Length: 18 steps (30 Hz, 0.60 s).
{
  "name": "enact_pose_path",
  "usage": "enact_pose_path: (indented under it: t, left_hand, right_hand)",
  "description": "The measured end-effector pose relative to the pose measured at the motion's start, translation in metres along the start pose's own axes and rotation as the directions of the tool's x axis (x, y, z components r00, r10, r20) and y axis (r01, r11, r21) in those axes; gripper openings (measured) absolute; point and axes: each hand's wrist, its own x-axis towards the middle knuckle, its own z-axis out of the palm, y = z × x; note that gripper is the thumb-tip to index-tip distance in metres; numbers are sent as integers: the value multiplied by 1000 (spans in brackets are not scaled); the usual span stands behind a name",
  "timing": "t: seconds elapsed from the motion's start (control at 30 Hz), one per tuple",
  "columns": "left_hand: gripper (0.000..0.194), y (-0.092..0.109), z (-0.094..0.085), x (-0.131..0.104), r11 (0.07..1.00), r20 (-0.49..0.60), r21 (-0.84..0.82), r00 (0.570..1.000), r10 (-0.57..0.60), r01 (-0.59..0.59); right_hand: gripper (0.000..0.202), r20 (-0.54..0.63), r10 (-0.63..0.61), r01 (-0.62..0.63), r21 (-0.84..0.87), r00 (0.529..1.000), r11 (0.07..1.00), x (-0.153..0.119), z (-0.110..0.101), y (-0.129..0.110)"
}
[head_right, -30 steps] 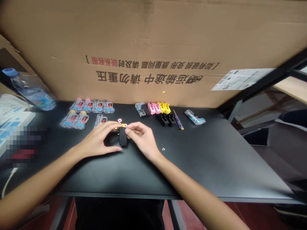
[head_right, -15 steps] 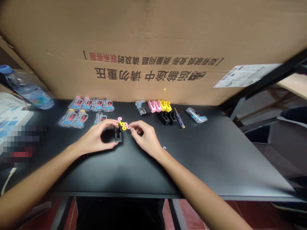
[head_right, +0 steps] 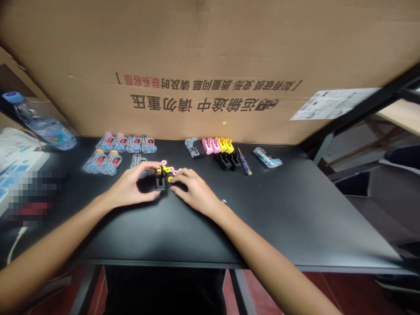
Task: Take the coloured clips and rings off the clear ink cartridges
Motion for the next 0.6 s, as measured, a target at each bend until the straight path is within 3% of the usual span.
enact_pose_path:
  t: [0.3,0.5,0.6]
  left_hand:
    - [64,1,-4,0,984,19,168,999,49,-51]
    - [70,-1,-4,-2,990,73,131,997,38,-47]
    - [72,-2,-2,-2,989,85,138,996,40,-51]
  right_hand:
    - [26,10,-64,65,-65,998,996,1,-2,-1]
    - [28,-48,-31,28,-64,998,998,4,-1,2]
    - [21,-112,52,-45,61,992,997,5,1,0]
